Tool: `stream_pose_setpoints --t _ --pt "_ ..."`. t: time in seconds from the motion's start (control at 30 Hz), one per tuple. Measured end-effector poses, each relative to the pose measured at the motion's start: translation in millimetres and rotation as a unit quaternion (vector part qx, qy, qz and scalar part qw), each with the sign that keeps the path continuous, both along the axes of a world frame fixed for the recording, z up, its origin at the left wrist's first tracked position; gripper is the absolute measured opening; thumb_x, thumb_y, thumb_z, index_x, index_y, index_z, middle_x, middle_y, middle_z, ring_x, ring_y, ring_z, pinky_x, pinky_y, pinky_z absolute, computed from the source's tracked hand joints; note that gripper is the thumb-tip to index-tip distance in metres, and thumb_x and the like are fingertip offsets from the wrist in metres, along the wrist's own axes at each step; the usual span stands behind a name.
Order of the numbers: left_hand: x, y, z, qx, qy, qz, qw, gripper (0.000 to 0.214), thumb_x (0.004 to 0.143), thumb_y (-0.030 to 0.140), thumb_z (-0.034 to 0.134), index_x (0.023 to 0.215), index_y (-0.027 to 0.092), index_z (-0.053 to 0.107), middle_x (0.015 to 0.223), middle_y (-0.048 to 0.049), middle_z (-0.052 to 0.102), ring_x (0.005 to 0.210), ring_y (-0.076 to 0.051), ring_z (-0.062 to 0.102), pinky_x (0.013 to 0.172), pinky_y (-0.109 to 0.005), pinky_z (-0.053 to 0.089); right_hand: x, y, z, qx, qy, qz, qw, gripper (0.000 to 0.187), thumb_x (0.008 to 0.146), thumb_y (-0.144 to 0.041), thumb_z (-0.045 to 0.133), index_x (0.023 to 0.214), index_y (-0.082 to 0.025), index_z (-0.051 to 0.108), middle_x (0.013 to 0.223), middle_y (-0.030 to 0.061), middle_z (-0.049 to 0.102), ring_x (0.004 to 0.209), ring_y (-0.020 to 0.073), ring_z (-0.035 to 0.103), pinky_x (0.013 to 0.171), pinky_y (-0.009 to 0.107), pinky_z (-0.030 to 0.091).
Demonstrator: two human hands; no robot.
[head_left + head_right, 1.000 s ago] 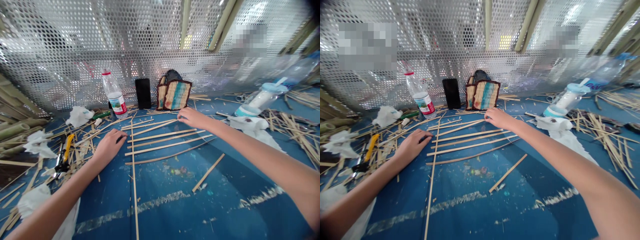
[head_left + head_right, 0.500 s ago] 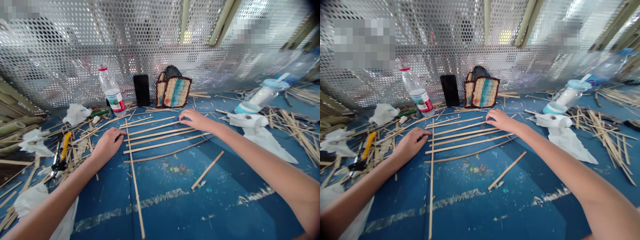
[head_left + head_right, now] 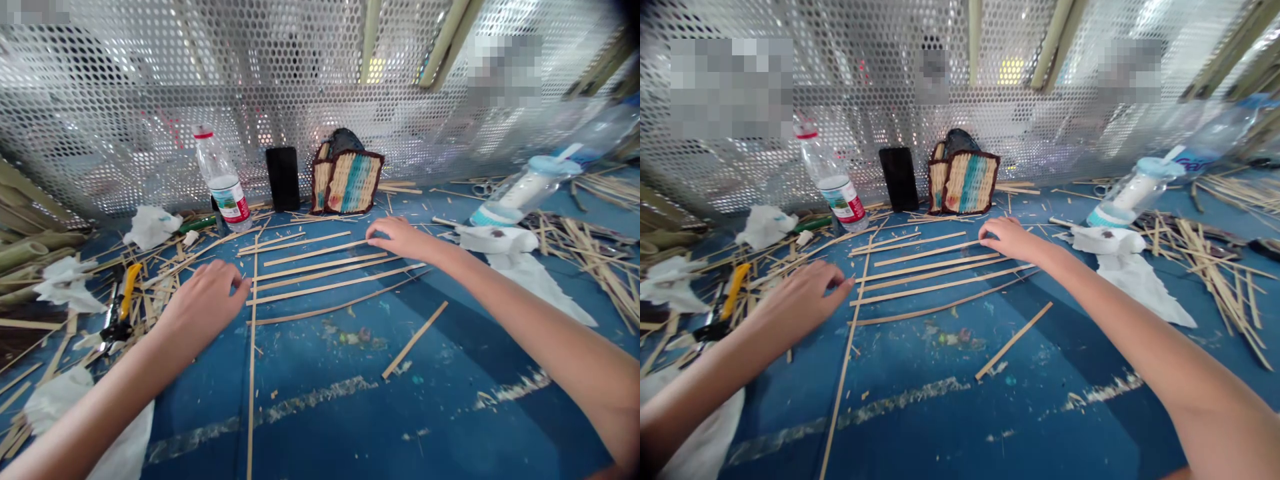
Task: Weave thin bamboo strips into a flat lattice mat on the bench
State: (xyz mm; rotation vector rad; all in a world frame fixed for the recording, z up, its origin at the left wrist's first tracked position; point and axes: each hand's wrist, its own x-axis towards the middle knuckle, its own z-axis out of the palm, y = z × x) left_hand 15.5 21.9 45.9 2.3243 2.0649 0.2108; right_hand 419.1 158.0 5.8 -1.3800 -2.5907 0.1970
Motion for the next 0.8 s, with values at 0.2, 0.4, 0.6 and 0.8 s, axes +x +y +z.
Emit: stream_pose_setpoints --t 0.2,0.4,0.6,0.8 --pt "33 -78 4.9 -0.225 0.116 0.032 0.967 0.058 0.090 0.069 0.027 0.079 0.025 0.061 0.077 -0.0097 0.072 0.072 -0.035 0.070 0.056 -0.037 0.039 4 3 -2.0 -0.002 -0.005 -0.003 1.000 0.015 0.093 -0.033 0.052 0.095 -0.024 0.064 0.106 0.0084 0.069 0.105 0.0306 0.059 0.097 0.052 0.038" --pt "42 -103 -6.7 -0.241 0.131 0.025 0.961 0.045 0.097 0.047 0.026 0.089 0.025 0.064 0.085 -0.0099 0.077 0.079 -0.031 0.074 0.056 -0.031 0.036 4 4 -10.1 0.006 0.003 0.012 1.000 0.016 0.094 -0.034 0.051 0.095 -0.025 0.064 0.103 0.0079 0.071 0.103 0.0296 0.060 0.099 0.051 0.036" --pt "42 -100 -5.7 -0.224 0.111 0.037 0.968 0.042 0.096 0.044 0.028 0.087 0.026 0.065 0.080 -0.0100 0.077 0.073 -0.031 0.074 0.055 -0.032 0.038 1 1 -11.1 0.001 0.004 0.017 1.000 0.016 0.093 -0.034 0.051 0.096 -0.024 0.064 0.104 0.0073 0.069 0.103 0.0286 0.060 0.097 0.049 0.036" --pt "42 -101 -8.4 -0.196 0.098 0.025 0.975 0.039 0.093 0.039 0.032 0.085 0.024 0.067 0.069 -0.0095 0.074 0.064 -0.029 0.073 0.050 -0.030 0.035 7 3 -10.3 -0.003 0.000 0.020 1.000 0.019 0.094 -0.036 0.050 0.096 -0.025 0.066 0.105 0.0074 0.069 0.104 0.0292 0.059 0.098 0.051 0.034"
